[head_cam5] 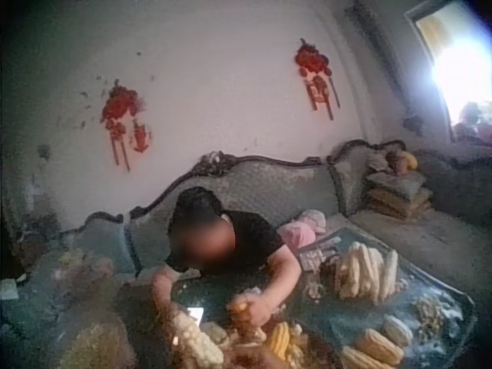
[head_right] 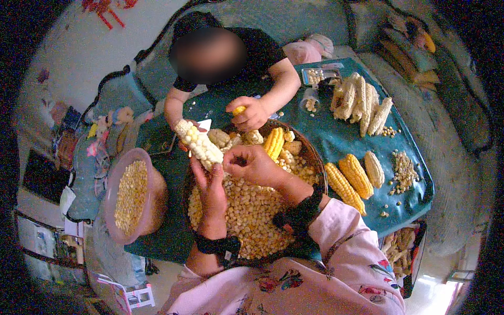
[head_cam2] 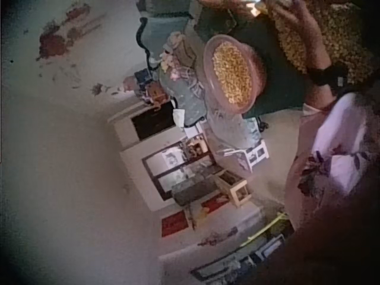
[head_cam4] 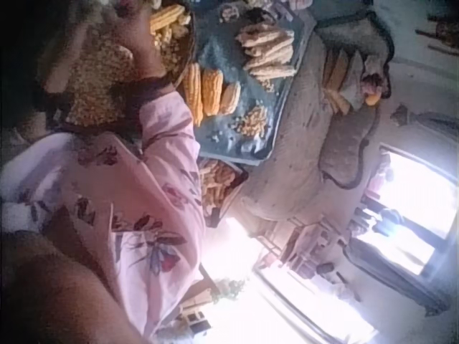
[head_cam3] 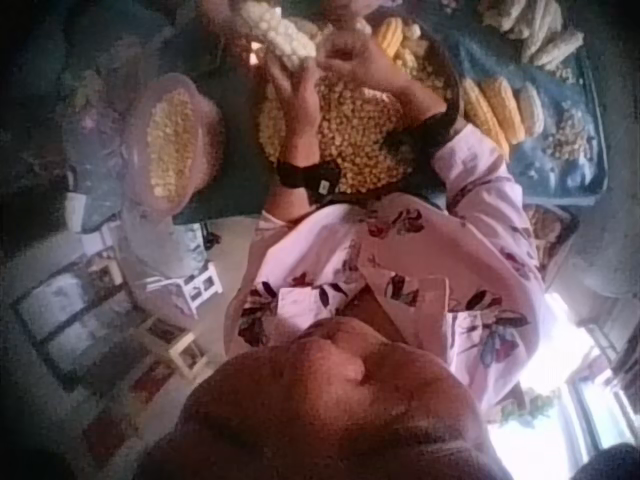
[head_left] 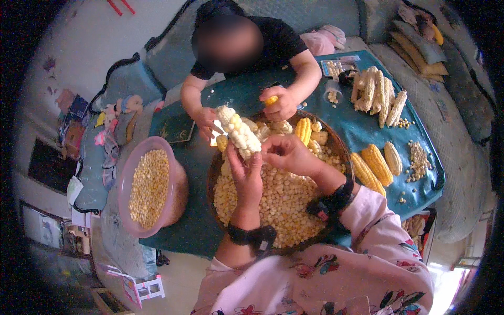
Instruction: The person removes corn kernels from cobs by hand, placing the kernels into a large bowl on the table. A second person sits across the table and also shucks corn while using a phone.
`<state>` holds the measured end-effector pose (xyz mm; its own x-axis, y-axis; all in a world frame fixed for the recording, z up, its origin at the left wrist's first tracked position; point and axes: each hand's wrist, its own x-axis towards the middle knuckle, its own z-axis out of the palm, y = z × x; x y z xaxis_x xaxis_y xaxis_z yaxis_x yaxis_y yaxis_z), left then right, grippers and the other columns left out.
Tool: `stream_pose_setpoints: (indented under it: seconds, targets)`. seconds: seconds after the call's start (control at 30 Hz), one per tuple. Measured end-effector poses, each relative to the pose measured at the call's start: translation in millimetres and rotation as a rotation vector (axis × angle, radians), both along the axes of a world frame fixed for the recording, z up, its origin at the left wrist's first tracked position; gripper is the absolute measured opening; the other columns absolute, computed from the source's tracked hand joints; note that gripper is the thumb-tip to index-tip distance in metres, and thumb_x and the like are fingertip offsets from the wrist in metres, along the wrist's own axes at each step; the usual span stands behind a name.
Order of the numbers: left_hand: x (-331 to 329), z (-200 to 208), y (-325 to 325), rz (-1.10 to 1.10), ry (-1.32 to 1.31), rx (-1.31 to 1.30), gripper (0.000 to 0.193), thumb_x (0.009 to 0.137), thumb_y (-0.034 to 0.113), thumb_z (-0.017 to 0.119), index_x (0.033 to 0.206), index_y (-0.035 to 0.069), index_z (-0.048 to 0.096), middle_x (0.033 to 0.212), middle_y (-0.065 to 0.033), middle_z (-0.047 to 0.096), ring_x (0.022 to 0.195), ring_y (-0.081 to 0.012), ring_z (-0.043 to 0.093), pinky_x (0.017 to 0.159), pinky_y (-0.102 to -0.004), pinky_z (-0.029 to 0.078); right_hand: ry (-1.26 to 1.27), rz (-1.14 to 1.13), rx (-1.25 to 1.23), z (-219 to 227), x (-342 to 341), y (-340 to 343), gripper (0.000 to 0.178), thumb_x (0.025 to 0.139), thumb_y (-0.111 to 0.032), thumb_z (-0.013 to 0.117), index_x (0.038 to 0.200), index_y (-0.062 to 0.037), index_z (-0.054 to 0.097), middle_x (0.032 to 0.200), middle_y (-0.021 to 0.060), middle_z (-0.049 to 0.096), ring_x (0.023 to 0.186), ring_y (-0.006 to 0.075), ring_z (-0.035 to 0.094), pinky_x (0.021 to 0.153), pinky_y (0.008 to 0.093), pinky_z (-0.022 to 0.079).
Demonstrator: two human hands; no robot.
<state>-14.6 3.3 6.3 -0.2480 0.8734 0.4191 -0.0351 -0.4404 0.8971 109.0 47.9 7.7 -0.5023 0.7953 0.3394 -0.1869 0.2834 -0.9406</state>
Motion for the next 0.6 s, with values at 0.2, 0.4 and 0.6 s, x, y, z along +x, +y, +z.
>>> stream_pose_setpoints:
  seconds: [0.2,0.4,0.6]
  targets:
    - [-8,-6,8,-0.107,-0.389,0.046,0.052,0.083,0.022,0.050,0.126,0.005,0.027,0.117,-0.0101,0.044,0.104,-0.0223,0.044,0.091,-0.0364,0.033,-0.181,-0.029,0.359,3,5,2,0.016,0.079,-0.017,0.056,0.078,-0.0008,0.058,0.067,0.0111,0.055,0.061,0.0180,0.053,0.058,0.0304,0.043]
    - [-15,-18,7,-0.074,-0.387,-0.121,0.051,0.078,0.024,0.058,0.120,0.007,0.035,0.105,-0.0062,0.050,0.094,-0.0187,0.050,0.080,-0.0325,0.041,-0.246,-0.208,0.268,6,2,-1,0.023,0.082,-0.022,0.054,0.073,-0.0010,0.056,0.062,0.0150,0.054,0.055,0.0259,0.050,0.052,0.0356,0.041]
    - [0,5,1,-0.128,-0.372,-0.190,0.057,0.072,0.005,0.061,0.121,0.003,0.032,0.105,-0.0044,0.047,0.094,-0.0123,0.048,0.081,-0.0258,0.041,-0.237,-0.230,0.241,-3,2,4,0.021,0.084,-0.020,0.051,0.077,-0.0008,0.056,0.065,0.0142,0.053,0.058,0.0228,0.050,0.055,0.0341,0.041]
